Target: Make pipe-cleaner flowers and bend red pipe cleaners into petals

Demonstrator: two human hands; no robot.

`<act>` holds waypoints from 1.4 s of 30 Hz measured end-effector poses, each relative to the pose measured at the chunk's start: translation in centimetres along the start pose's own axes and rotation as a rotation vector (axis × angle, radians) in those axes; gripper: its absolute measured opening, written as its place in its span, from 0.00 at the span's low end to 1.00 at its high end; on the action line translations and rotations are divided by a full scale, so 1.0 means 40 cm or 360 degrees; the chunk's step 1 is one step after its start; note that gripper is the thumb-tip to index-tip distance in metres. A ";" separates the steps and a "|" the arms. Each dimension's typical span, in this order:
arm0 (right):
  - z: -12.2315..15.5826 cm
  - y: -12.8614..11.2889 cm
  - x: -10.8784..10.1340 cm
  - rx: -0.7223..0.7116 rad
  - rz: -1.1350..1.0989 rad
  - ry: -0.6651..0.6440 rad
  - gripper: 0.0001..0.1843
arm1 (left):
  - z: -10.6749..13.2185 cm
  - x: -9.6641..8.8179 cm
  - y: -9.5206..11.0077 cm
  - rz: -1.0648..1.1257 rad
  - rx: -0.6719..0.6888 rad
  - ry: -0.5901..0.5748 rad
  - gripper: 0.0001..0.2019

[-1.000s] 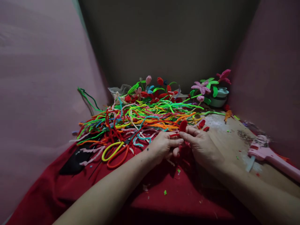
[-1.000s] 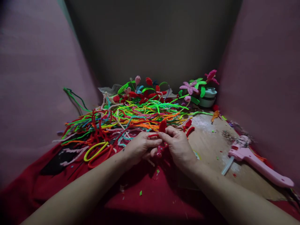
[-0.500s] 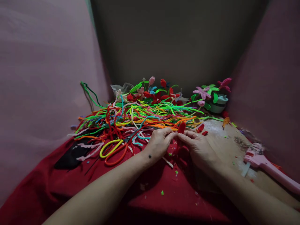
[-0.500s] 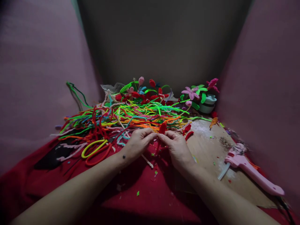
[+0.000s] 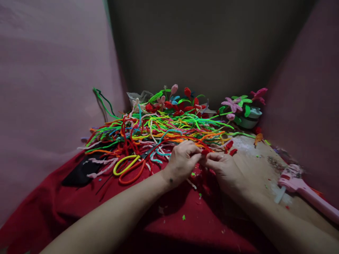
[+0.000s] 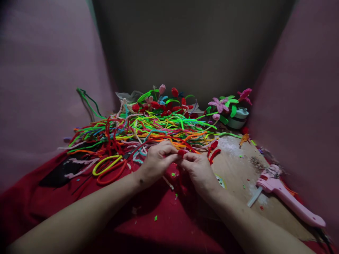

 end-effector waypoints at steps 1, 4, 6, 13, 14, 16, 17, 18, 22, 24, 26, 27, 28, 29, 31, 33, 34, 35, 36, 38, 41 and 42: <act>-0.001 0.001 -0.002 -0.0013 -0.0010 -0.0014 0.14 | 0.002 0.001 0.006 -0.0101 0.0102 0.0050 0.06; -0.003 0.009 -0.005 0.0016 0.0016 -0.0034 0.13 | 0.000 0.008 0.005 -0.0134 0.0159 -0.0032 0.04; -0.003 0.014 -0.005 0.0037 0.0065 -0.0036 0.12 | -0.001 0.009 0.004 -0.0174 0.0196 -0.0083 0.04; -0.002 0.020 0.005 0.0042 0.0081 -0.0139 0.11 | 0.010 -0.010 0.039 -0.0485 0.0506 0.0081 0.09; -0.002 0.018 0.004 0.0054 0.0038 -0.0116 0.11 | 0.005 -0.026 0.036 -0.0339 0.0384 0.0171 0.08; -0.002 0.011 0.001 0.0065 -0.0114 -0.0055 0.12 | -0.008 -0.058 0.017 -0.0006 0.0065 0.0305 0.08; -0.003 0.006 0.000 0.0061 -0.0198 -0.0027 0.11 | -0.013 -0.067 0.004 0.0145 -0.0086 0.0294 0.08; -0.004 0.000 -0.001 0.0045 -0.0271 -0.0004 0.09 | -0.018 -0.071 -0.008 0.0276 -0.0214 0.0238 0.07; -0.011 -0.019 -0.004 -0.0050 -0.0376 0.0075 0.06 | -0.017 -0.034 -0.044 0.0727 -0.0555 -0.0294 0.08; -0.015 -0.019 -0.006 -0.0099 -0.0398 0.0102 0.06 | -0.009 -0.002 -0.046 0.0889 -0.0608 -0.0511 0.10; -0.017 -0.017 -0.006 -0.0123 -0.0398 0.0105 0.05 | -0.002 0.021 -0.043 0.1008 -0.0634 -0.0529 0.10; -0.018 -0.015 -0.005 -0.0127 -0.0394 0.0101 0.04 | -0.001 0.028 -0.041 0.1047 -0.0647 -0.0485 0.10; -0.017 -0.015 -0.005 -0.0125 -0.0378 0.0099 0.03 | 0.000 0.032 -0.040 0.1065 -0.0657 -0.0424 0.09; -0.016 -0.015 -0.004 -0.0117 -0.0347 0.0104 0.03 | 0.000 0.034 -0.039 0.1062 -0.0656 -0.0367 0.09; -0.013 -0.020 -0.005 -0.0106 -0.0277 0.0128 0.04 | -0.001 0.033 -0.036 0.1033 -0.0625 -0.0301 0.09; -0.009 -0.027 -0.004 -0.0079 -0.0202 0.0156 0.06 | -0.002 0.028 -0.035 0.1018 -0.0595 -0.0269 0.08; -0.007 -0.032 -0.004 -0.0062 -0.0172 0.0166 0.07 | -0.003 0.026 -0.036 0.1015 -0.0583 -0.0254 0.08; -0.005 -0.035 -0.003 -0.0045 -0.0153 0.0173 0.07 | -0.003 0.024 -0.036 0.1004 -0.0573 -0.0241 0.07; -0.003 -0.038 -0.003 -0.0028 -0.0133 0.0183 0.07 | -0.003 0.023 -0.037 0.0983 -0.0563 -0.0231 0.06; -0.002 -0.040 -0.003 -0.0002 -0.0091 0.0193 0.06 | -0.003 0.022 -0.038 0.0920 -0.0534 -0.0219 0.05; -0.006 -0.032 -0.008 0.0010 -0.0032 0.0184 0.03 | -0.006 0.021 -0.039 0.0788 -0.0449 -0.0169 0.03; -0.008 -0.028 -0.011 0.0003 -0.0010 0.0181 0.03 | -0.007 0.020 -0.040 0.0751 -0.0415 -0.0150 0.03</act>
Point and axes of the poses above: each hand's wrist, its own z-axis away from the middle knuckle, its own x-axis out of the palm, y = z × x, the point moved 4 cm from there along -z, towards the middle knuckle, and after that the axes turned 10 degrees about -y, right-handed, at the moved point
